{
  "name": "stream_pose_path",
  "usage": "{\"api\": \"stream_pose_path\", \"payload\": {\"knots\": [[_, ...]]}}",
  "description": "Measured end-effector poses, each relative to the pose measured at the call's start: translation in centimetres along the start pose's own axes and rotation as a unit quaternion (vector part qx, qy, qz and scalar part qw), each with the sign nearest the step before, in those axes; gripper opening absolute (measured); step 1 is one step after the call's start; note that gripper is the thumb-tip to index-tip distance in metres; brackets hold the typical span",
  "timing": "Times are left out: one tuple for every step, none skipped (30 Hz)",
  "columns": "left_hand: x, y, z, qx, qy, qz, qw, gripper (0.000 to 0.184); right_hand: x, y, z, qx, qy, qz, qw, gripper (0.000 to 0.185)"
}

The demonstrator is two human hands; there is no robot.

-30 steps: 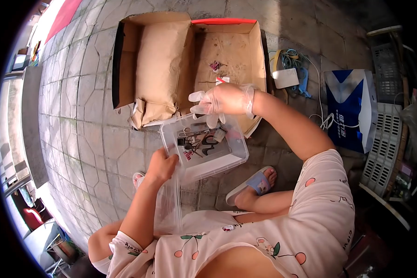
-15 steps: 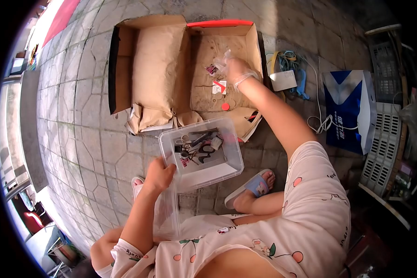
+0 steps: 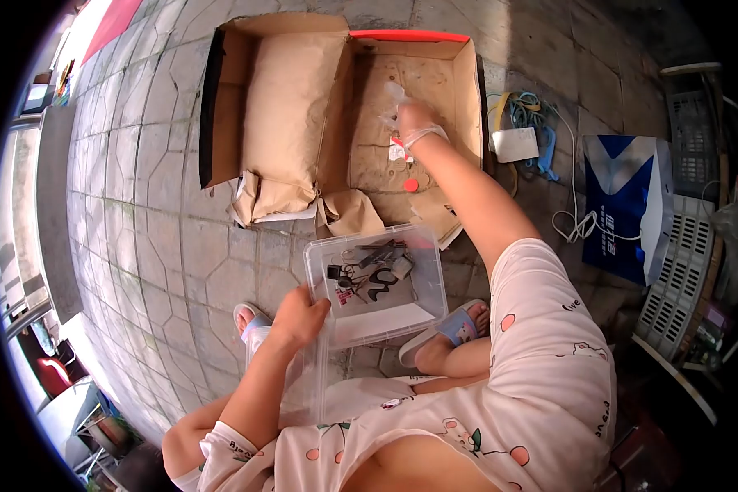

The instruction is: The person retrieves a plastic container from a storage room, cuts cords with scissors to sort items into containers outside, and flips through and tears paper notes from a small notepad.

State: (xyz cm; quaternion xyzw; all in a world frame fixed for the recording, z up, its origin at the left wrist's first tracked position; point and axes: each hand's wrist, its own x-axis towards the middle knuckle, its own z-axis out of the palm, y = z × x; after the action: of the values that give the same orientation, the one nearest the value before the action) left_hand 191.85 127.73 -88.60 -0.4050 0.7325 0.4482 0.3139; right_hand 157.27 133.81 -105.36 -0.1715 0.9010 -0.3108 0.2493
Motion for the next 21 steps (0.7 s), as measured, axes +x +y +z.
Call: {"api": "stream_pose_path", "payload": {"knots": [[0.1, 0.1, -0.3, 0.002, -0.004, -0.007, 1.0, 0.037, -0.1, 0.0, -0.7, 0.016, -0.016, -0.017, 1.0, 0.032], [0.3, 0.1, -0.5, 0.005, -0.008, -0.014, 1.0, 0.037, -0.5, 0.2, -1.6, -0.042, -0.022, -0.06, 0.997, 0.033], [0.4, 0.1, -0.5, -0.001, -0.006, -0.005, 1.0, 0.037, -1.8, -1.1, -3.5, -0.099, -0.023, -0.104, 0.989, 0.035], [0.6, -0.1, -0.5, -0.007, -0.004, 0.004, 1.0, 0.037, -2.6, -1.9, -4.3, -0.032, -0.056, -0.105, 0.992, 0.035], [0.7, -0.2, -0.5, -0.012, -0.003, 0.013, 1.0, 0.037, -3.0, -2.2, -4.8, 0.035, -0.089, -0.106, 0.99, 0.036], [0.8, -0.2, -0.6, -0.014, -0.004, 0.016, 1.0, 0.038, -3.7, -2.8, -5.5, 0.101, -0.121, -0.107, 0.982, 0.037], [0.9, -0.2, -0.5, -0.016, -0.006, 0.019, 1.0, 0.038, -5.8, -4.5, -7.1, 0.066, -0.235, -0.156, 0.957, 0.039], [1.0, -0.1, -0.5, -0.019, -0.007, 0.022, 1.0, 0.038, -8.7, -7.0, -9.3, 0.03, -0.344, -0.202, 0.916, 0.042], [1.0, 0.1, -0.5, -0.02, -0.008, 0.019, 1.0, 0.038, -10.5, -8.7, -10.8, -0.006, -0.448, -0.244, 0.86, 0.045], [0.9, 0.4, -0.6, -0.019, -0.009, 0.016, 1.0, 0.038, -10.9, -9.5, -11.4, -0.006, -0.426, -0.23, 0.875, 0.044], [0.8, 0.7, -0.8, -0.018, -0.011, 0.013, 1.0, 0.038, -11.3, -10.1, -11.8, -0.006, -0.403, -0.215, 0.89, 0.043], [0.6, 1.0, -0.9, -0.017, -0.012, 0.011, 1.0, 0.038, -11.5, -10.3, -12.1, -0.006, -0.379, -0.202, 0.903, 0.043], [0.4, 1.4, -1.0, -0.017, -0.012, 0.008, 1.0, 0.038, -8.7, -8.1, -10.1, -0.018, -0.253, -0.13, 0.959, 0.032], [0.3, 1.6, -0.9, -0.017, -0.012, 0.005, 1.0, 0.038, -6.5, -6.3, -8.7, 0.136, -0.193, -0.046, 0.971, 0.025], [0.4, 1.3, -0.7, -0.001, -0.006, 0.012, 1.0, 0.038, -4.6, -4.6, -7.4, 0.287, -0.127, 0.041, 0.949, 0.022], [0.7, 0.6, -0.4, 0.015, -0.001, 0.019, 1.0, 0.038, -2.6, -2.2, -5.4, 0.122, -0.096, -0.042, 0.987, 0.021], [0.7, 0.2, -0.1, 0.032, 0.003, 0.026, 0.999, 0.038, -0.9, 0.2, -3.3, -0.048, -0.062, -0.121, 0.99, 0.02], [0.6, 0.0, 0.1, 0.037, -0.001, 0.025, 0.999, 0.037, -0.7, 0.6, -2.7, -0.216, -0.027, -0.195, 0.956, 0.02], [0.5, -0.1, 0.3, 0.042, -0.004, 0.025, 0.999, 0.037, -1.0, 1.2, -2.0, -0.212, 0.028, -0.213, 0.953, 0.018], [0.4, -0.1, 0.5, 0.045, -0.007, 0.024, 0.999, 0.037, -0.9, 1.4, -1.3, -0.223, 0.061, -0.24, 0.943, 0.017], [0.3, -0.1, 0.8, 0.038, -0.017, 0.021, 0.999, 0.036, -1.0, 1.6, -0.5, -0.235, 0.092, -0.267, 0.93, 0.017]]}}
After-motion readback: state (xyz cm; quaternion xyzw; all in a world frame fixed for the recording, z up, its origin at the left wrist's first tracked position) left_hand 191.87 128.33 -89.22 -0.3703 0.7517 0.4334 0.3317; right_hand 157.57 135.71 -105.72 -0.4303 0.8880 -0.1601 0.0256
